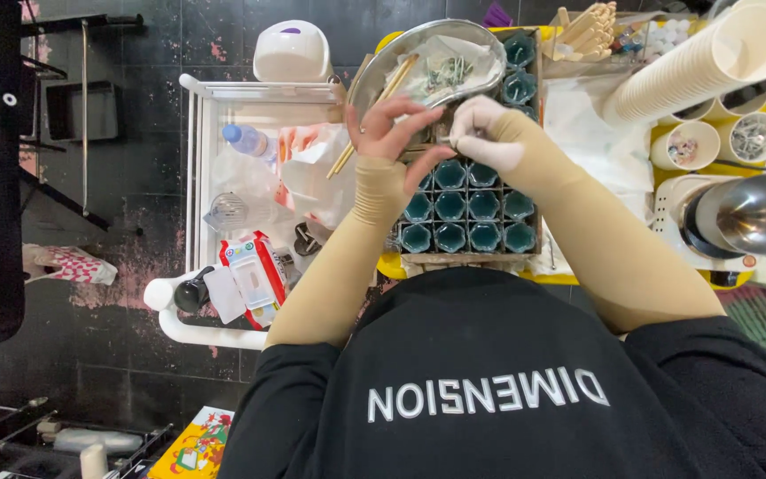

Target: The person prepares small teal candle cups on a work cart, wipes and arranges them, then ladles melted wax from a metal pitcher into the cups one at a time and places wick material into them. They handle the cups individually, repositioning them in a tray as they fill.

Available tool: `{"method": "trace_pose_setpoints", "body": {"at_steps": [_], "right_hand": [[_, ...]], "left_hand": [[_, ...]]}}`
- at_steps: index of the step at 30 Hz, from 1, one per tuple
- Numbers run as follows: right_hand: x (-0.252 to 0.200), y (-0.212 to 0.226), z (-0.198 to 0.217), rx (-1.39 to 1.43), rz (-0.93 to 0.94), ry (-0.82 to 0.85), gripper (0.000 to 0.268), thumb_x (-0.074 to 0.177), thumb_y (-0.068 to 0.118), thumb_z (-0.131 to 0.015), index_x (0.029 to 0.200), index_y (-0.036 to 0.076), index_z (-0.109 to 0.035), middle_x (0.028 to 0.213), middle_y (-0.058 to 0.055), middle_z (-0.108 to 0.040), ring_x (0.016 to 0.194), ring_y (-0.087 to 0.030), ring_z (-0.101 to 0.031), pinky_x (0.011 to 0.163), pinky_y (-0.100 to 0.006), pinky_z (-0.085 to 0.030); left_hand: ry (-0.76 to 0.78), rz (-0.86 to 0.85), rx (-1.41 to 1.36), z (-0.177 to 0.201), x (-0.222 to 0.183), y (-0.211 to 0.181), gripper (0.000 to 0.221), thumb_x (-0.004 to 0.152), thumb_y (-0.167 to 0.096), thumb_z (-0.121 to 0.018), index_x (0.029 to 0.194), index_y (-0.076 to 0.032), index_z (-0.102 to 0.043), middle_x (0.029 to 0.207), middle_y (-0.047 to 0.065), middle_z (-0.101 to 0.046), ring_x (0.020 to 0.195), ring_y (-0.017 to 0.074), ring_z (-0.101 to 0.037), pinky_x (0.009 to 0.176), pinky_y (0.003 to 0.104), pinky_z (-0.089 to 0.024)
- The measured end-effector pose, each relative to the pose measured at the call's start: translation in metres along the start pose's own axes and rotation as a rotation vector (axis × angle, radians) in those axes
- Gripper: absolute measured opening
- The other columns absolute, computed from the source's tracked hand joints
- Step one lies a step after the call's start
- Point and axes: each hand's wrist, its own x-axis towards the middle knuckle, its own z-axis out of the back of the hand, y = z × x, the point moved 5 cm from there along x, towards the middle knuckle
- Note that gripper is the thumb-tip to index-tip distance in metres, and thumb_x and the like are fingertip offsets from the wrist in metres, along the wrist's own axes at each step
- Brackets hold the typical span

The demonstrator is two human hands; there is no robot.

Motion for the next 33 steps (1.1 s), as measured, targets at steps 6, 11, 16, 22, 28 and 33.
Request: {"method": "trace_pose_setpoints", "body": {"at_steps": [6,11,16,22,28,33], "right_hand": [[-0.041,-0.010,-0.007,0.308,-0.102,0.080,0.003,0.101,0.010,-0.062,0.098,0.009,-0.061,0.105,0.007,-0.053,0.096,-0.004,-0.051,0.088,-0.023,-0.042],[-0.067,-0.008,0.000,0.253,-0.095,0.105,0.002,0.100,0.012,-0.061,0.099,0.010,-0.062,0.108,0.007,-0.056,0.102,-0.004,-0.053,0.093,-0.023,-0.042],[-0.100,-0.022,0.009,0.353,-0.163,0.133,0.005,0.103,0.013,-0.064,0.100,0.010,-0.061,0.103,0.004,-0.053,0.097,-0.007,-0.049,0.092,-0.026,-0.041],[-0.126,-0.007,0.017,0.382,-0.130,0.184,0.009,0.102,0.018,-0.062,0.099,0.009,-0.063,0.104,0.005,-0.059,0.099,-0.006,-0.055,0.092,-0.026,-0.045],[-0.149,0.000,0.041,0.149,-0.145,0.164,0.016,0.102,0.023,-0.062,0.094,0.009,-0.065,0.099,0.004,-0.056,0.091,-0.007,-0.053,0.083,-0.027,-0.045],[-0.162,-0.003,0.063,-0.118,-0.184,0.181,0.025,0.098,0.031,-0.065,0.089,0.008,-0.067,0.088,-0.001,-0.059,0.084,-0.013,-0.056,0.078,-0.030,-0.046]], "left_hand": [[0.011,-0.067,-0.067,-0.004,-0.024,-0.024,0.033,0.084,-0.030,-0.089,0.114,-0.024,-0.076,0.110,-0.006,-0.068,0.128,0.0203,-0.061,0.132,0.048,-0.009],[0.051,-0.178,-0.009,-0.011,-0.034,-0.046,0.028,0.083,-0.031,-0.091,0.107,-0.027,-0.078,0.108,-0.007,-0.067,0.127,0.0202,-0.061,0.130,0.049,-0.008],[0.103,-0.134,-0.056,-0.029,-0.045,-0.066,0.040,0.076,-0.038,-0.090,0.111,-0.022,-0.078,0.108,-0.005,-0.067,0.123,0.0222,-0.059,0.126,0.054,-0.009],[0.085,-0.136,-0.085,-0.052,-0.062,-0.088,0.026,0.081,-0.030,-0.089,0.105,-0.024,-0.079,0.106,-0.006,-0.068,0.125,0.0212,-0.060,0.129,0.054,-0.010],[0.084,-0.223,0.007,-0.069,-0.068,-0.108,0.024,0.083,-0.029,-0.089,0.105,-0.026,-0.079,0.106,-0.006,-0.068,0.124,0.0219,-0.059,0.128,0.055,-0.007],[0.152,-0.367,0.175,-0.075,-0.063,-0.130,0.023,0.087,-0.030,-0.090,0.108,-0.029,-0.079,0.106,-0.009,-0.067,0.126,0.0210,-0.058,0.124,0.062,0.003]]}}
